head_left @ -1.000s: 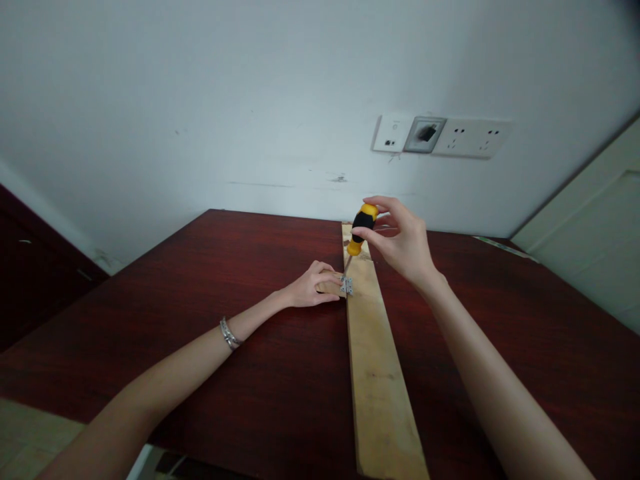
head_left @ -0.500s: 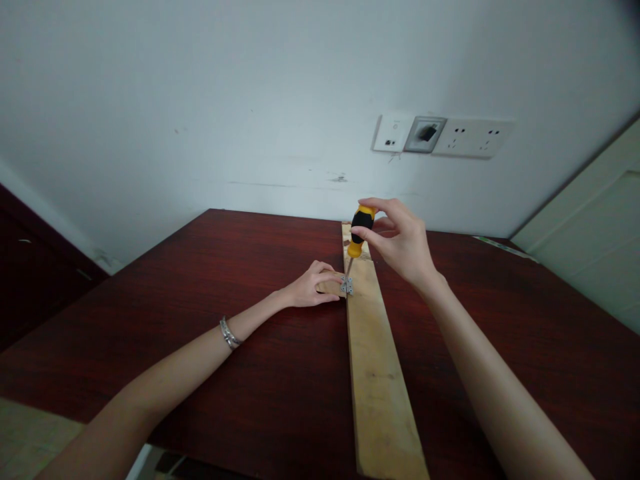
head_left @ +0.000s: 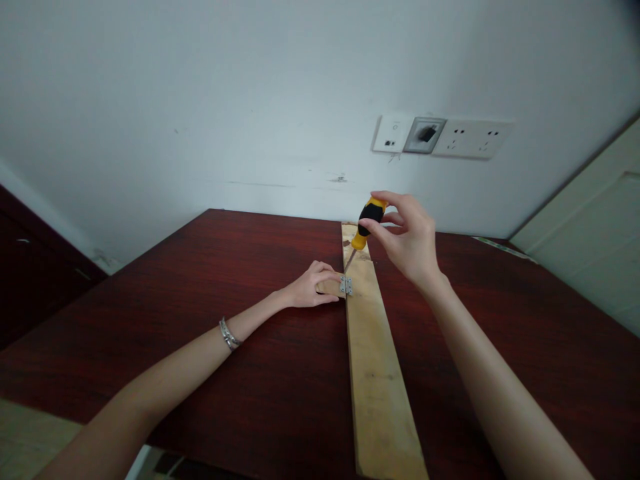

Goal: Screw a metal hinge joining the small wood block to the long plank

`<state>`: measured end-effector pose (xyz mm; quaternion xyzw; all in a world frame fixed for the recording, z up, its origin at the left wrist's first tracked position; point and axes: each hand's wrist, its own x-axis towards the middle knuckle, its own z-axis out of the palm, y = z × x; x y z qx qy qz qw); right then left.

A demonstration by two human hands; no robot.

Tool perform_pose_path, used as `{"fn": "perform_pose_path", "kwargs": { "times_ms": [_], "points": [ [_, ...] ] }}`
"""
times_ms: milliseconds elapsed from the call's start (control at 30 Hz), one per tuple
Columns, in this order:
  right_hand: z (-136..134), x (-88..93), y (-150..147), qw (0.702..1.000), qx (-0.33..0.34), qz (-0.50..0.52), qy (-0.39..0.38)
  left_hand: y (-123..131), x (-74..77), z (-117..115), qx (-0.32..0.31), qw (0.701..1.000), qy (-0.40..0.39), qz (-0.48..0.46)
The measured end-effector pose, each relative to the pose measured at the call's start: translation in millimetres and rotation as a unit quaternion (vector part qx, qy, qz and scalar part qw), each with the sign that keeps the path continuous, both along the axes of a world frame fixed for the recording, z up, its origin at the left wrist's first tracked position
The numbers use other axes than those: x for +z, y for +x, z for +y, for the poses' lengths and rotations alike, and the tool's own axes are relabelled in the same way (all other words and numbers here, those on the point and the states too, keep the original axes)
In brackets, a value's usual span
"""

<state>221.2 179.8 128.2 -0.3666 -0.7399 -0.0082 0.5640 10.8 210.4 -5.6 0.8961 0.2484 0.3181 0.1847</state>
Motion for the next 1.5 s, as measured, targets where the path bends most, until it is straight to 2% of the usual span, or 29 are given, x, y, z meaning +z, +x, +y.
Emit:
{"fn": "perform_pose_path", "kwargs": {
  "times_ms": [233, 1033, 1233, 1500],
  "points": [
    [-0.6, -2.2, -3.1, 0.999, 0.024, -0.016, -0.024, 0.3, 1.7, -1.2, 0.010, 1.000, -0.019, 0.009],
    [1.5, -4.3, -4.2, 0.999, 0.020, -0.022, -0.044, -0.7, -1.0, 0.4, 0.004, 1.000, -0.016, 0.004],
    [0.3, -3.5, -3.7, 0.996, 0.047, -0.049, -0.055, -0.6, -0.8, 0.7, 0.008, 1.000, -0.025, 0.006],
    [-4.3, 0.0, -5.7, 0.995, 0.047, -0.048, -0.068, -0.3, 0.8, -0.5, 0.010, 1.000, -0.025, 0.003]
  ]
}}
